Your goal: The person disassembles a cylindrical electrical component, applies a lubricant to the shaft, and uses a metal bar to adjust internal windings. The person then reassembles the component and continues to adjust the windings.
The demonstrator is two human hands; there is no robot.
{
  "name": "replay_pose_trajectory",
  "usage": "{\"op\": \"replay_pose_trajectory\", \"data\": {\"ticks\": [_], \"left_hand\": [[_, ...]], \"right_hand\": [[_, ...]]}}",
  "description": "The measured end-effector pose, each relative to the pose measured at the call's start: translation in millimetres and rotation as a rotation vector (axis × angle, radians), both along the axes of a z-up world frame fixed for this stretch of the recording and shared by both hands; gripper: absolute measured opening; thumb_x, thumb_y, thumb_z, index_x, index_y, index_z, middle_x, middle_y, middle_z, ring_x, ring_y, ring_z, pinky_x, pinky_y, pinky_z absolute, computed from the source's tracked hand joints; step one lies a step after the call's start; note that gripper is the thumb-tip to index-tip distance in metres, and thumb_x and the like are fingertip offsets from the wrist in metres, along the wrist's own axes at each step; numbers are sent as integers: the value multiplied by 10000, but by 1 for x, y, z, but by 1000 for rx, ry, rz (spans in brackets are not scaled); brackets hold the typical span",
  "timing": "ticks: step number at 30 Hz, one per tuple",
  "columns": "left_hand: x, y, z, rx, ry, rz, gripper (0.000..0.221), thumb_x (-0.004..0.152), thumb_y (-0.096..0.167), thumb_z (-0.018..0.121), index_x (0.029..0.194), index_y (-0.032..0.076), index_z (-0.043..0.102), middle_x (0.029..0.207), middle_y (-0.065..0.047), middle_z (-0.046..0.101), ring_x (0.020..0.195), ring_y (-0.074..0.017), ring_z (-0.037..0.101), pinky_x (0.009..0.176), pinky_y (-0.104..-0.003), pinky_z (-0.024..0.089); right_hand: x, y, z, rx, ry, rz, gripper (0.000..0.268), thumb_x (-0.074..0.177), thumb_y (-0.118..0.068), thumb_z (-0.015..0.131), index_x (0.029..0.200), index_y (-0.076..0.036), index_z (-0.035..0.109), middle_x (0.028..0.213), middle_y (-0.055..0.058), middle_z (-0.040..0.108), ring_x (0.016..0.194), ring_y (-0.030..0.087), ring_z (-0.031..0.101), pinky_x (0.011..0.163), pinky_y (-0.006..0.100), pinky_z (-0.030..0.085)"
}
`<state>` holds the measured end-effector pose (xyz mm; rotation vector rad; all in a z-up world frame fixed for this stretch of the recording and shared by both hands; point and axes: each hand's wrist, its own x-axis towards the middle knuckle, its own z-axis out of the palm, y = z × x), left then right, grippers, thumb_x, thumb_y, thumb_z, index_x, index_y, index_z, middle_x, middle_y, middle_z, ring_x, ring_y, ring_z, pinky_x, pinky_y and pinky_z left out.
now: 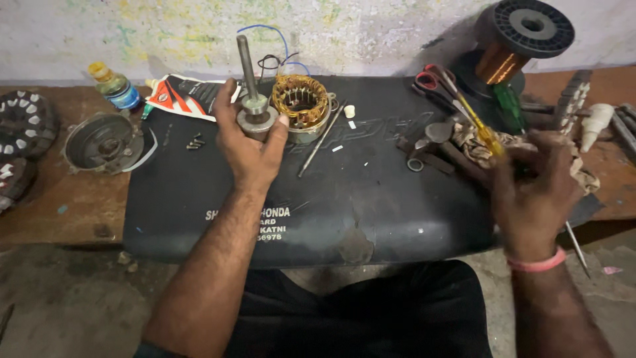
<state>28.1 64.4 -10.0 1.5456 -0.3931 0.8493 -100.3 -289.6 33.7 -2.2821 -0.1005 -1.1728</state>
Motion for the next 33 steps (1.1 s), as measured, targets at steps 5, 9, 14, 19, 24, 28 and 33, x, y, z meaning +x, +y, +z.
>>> {"op": "replay_pose_trajectory", "data": {"ticks": [5, 9, 14, 19, 24, 28, 33], "left_hand": [[-9, -9, 7, 128, -91, -87, 778, 927, 60, 799, 1565, 21, 356, 1324, -163, 635, 1172, -208, 676, 1062, -353, 575], [-16, -14, 9, 345, -116, -27, 759, 832, 153, 867, 1457, 21, 457, 1263, -181, 662, 1141, -247, 701, 999, -364, 587], [-22, -25, 15, 492, -143, -192, 765, 831, 190, 874, 1452, 13, 464, 1293, -199, 656, 1171, -310, 712, 1015, -401, 602], [-28, -27, 21, 584, -195, -212, 773, 818, 182, 884, 1453, 48, 463, 1295, -208, 629, 1169, -372, 688, 1008, -423, 584], [-28, -27, 24, 620, -171, -206, 790, 808, 196, 888, 1456, 57, 457, 1275, -203, 631, 1142, -377, 686, 984, -427, 583], [-28, -28, 21, 641, -162, -212, 798, 808, 202, 892, 1459, 53, 455, 1272, -200, 627, 1153, -376, 679, 992, -431, 577], [-29, -30, 17, 644, -148, -220, 855, 786, 196, 901, 1485, 39, 434, 1343, -215, 606, 1199, -386, 655, 1040, -442, 549]], "right_hand": [[12, -6, 14, -453, 40, -223, 412, 756, -48, 863, 1106, 46, 666, 911, 207, 708, 817, 397, 666, 705, 462, 534], [9, 28, -1, -327, 144, 59, 379, 908, -153, 820, 1218, -3, 664, 963, 182, 666, 896, 359, 645, 798, 468, 518], [21, 59, -21, -333, 258, 112, 370, 834, -220, 812, 1106, -16, 666, 884, 162, 668, 849, 369, 646, 732, 477, 511], [31, 65, -25, -355, 271, 31, 305, 840, -216, 828, 967, -30, 623, 895, 175, 675, 879, 395, 648, 771, 494, 510], [40, 59, -21, -285, 313, 65, 289, 788, -203, 830, 944, -35, 655, 858, 184, 689, 850, 400, 657, 752, 501, 507], [48, 53, -23, -328, 337, 64, 311, 763, -192, 837, 955, -16, 667, 819, 200, 687, 798, 423, 656, 707, 522, 505], [50, 47, -24, -231, 270, 51, 110, 921, -99, 754, 988, -38, 692, 846, 177, 715, 768, 377, 691, 684, 463, 536]]}}
